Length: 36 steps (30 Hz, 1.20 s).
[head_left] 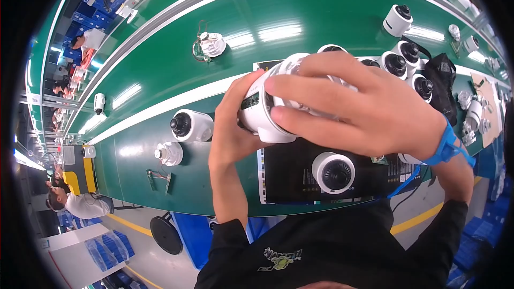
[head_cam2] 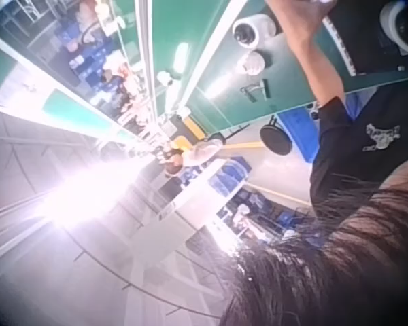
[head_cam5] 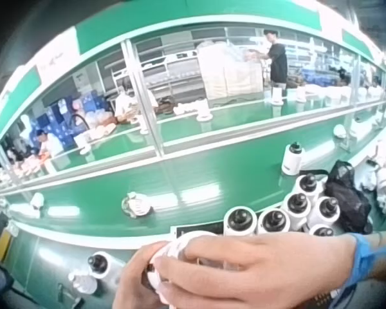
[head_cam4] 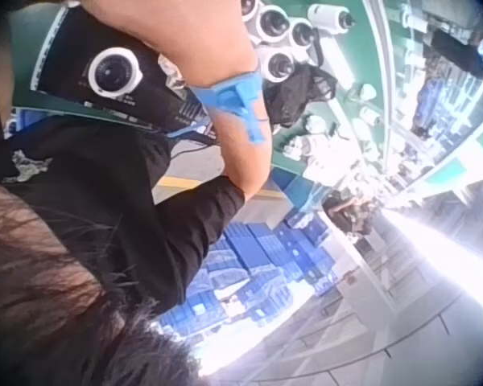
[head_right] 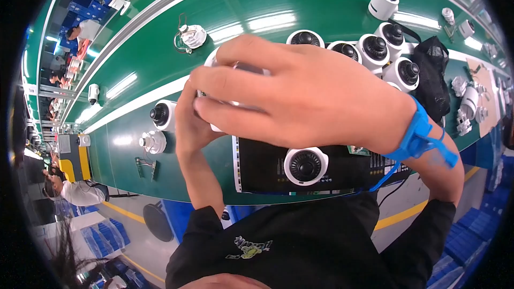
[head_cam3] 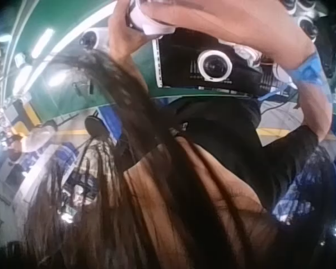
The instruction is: Assembling security camera components including circuit boards and housings on a factory production line.
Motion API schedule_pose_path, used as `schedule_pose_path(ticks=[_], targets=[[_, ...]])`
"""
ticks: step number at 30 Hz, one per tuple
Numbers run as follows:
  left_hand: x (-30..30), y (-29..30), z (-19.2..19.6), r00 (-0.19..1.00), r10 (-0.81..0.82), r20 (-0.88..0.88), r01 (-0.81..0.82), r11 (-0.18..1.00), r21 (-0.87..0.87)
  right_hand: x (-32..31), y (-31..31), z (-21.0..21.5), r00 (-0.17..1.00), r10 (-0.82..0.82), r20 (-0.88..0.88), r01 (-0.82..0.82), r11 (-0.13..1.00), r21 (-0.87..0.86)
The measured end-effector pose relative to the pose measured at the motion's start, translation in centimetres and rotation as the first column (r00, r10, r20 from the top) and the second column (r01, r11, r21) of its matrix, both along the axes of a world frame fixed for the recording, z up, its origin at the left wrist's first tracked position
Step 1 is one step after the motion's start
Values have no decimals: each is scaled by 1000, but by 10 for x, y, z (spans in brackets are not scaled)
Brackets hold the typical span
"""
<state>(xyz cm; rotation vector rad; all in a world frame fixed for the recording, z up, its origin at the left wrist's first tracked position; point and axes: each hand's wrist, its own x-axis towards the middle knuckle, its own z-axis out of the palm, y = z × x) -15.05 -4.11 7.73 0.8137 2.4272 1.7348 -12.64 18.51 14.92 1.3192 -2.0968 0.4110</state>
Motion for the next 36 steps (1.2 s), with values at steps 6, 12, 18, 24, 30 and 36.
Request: schedule_pose_path(ticks=[6,12,18,24,30,36], targets=[[9,14,7,976,21,218,-100,928,358,2,19,-3,941,151,304,-83,970,-227],[18,22,-4,932,-122,-342,170,979,116,31,-3,-50,657,211,724,188,884,-428],[-61,-41,45,986,133,-98,-158,931,-329,45,27,-60,354,649,673,336,583,-740],[-226,-68,-8,781,-354,-515,-559,-25,-829,70,59,-33,471,262,842,353,819,-453],[-264,-105,-71,832,-513,-212,-497,-518,-696,99,77,-45,546,297,783,442,692,-571],[-264,-115,-68,845,-490,-213,-480,-522,-705,124,91,-46,506,240,828,621,565,-543]])
